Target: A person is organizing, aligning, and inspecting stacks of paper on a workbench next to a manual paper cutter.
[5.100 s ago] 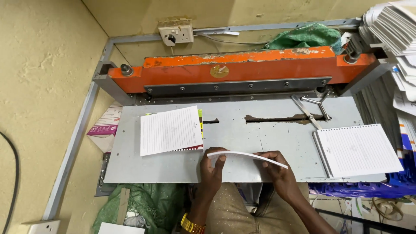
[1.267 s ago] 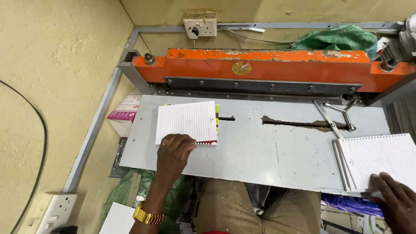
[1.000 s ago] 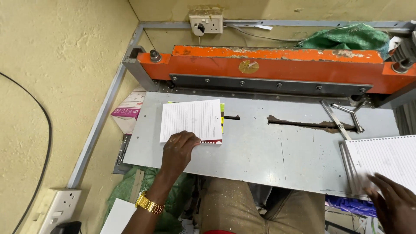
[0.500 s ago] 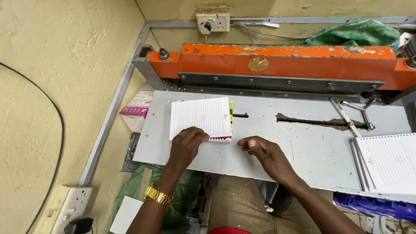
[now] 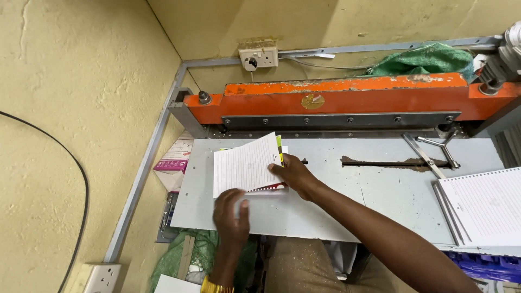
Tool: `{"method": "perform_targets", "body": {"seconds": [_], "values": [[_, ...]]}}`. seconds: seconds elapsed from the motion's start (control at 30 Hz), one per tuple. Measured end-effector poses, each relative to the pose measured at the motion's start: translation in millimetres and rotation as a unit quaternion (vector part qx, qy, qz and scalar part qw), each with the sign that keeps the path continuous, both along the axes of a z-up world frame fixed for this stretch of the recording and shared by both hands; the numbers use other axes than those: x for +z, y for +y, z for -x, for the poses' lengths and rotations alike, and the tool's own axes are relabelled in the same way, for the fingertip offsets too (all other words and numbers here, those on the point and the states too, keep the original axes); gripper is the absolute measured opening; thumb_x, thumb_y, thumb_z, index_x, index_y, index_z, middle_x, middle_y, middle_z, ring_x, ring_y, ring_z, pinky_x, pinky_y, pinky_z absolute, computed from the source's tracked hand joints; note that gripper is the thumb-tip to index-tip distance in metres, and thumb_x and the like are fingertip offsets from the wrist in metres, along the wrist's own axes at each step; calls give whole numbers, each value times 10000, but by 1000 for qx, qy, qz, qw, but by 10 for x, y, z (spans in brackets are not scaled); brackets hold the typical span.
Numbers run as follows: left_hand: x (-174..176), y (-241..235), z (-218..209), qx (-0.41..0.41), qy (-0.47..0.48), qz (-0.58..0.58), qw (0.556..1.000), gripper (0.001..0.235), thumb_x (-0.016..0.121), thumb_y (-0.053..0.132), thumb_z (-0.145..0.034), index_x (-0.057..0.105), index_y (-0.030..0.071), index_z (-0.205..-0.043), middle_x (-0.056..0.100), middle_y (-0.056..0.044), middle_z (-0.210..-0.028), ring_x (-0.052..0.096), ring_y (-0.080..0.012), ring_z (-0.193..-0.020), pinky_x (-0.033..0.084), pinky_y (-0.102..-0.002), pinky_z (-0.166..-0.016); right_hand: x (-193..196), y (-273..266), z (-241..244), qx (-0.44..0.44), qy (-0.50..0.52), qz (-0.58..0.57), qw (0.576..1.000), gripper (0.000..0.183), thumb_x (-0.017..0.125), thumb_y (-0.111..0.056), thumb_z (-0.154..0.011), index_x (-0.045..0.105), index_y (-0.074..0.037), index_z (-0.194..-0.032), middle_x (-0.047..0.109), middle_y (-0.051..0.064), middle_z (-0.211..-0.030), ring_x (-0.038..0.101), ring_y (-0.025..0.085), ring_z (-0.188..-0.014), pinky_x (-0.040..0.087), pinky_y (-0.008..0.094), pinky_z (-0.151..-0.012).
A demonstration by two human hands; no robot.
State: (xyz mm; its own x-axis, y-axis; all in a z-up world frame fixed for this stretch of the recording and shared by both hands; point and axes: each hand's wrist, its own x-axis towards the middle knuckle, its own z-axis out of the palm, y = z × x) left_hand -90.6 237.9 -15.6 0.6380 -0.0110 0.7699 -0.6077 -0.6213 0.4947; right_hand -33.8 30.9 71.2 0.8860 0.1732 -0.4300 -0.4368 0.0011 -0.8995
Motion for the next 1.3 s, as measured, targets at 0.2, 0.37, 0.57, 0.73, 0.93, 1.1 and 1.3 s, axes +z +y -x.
{"method": "perform_targets", "body": {"seconds": [0.2,0.37,0.57,0.73,0.93,1.1,1.3], "values": [[621,-98,555,88,441,456,768,600,312,453,-948,540,71,-1351,671,-181,-1266,656,-337,-1115,553,-481,-940,42,-564,815,23,59,14,998,513,628,-375,-848,654,-64,-1255,782,140,-1220,732,329,-1095,603,466,-956],[214,-511,546,-117,579,429,683,625,663,430,-810,689,23,-1285,781,-138,-1215,736,-290,-1101,582,-415,-904,-139,-1056,1391,-2,139,119,983,453,627,-391,-869,715,-83,-1189,811,127,-1085,724,312,-1020,575,459,-953],[320,-1000,428,-249,441,239,828,477,586,439,-944,680,54,-1210,776,-116,-1140,737,-271,-1085,604,-370,-859,-18,-1337,1656,-173,22,194,965,534,595,-394,-848,560,-84,-1281,708,115,-1290,655,286,-1229,541,439,-976],[245,-1297,559,-234,412,300,828,447,641,418,-897,604,155,-1257,652,-75,-1208,627,-216,-1096,534,-361,-909,-550,-1437,1741,-216,-55,128,966,522,660,-384,-838,566,-90,-1259,708,131,-1038,665,260,-942,501,347,-708],[60,-1304,471,-192,379,292,857,319,694,388,-911,697,114,-1075,764,-72,-1036,715,-237,-1014,583,-369,-842,-889,-1492,1743,-228,-98,176,953,383,672,-438,-867,651,-121,-1080,693,63,-881,618,206,-815,434,303,-651],[-31,-1367,534,-209,385,309,844,349,613,427,-946,634,145,-1151,690,-70,-1139,638,-233,-1115,504,-383,-957,-946,-1441,1684,-223,-70,167,958,511,663,-472,-826,694,-84,-1157,725,88,-919,611,225,-826,444,342,-686],[-35,-1471,424,-250,286,303,874,262,642,316,-966,646,81,-1081,678,-69,-1014,643,-223,-981,524,-361,-876,-1328,-1529,1701,-259,-121,172,943,375,683,-491,-868,538,-145,-870,561,19,-780,510,180,-731,382,330,-619]]}}
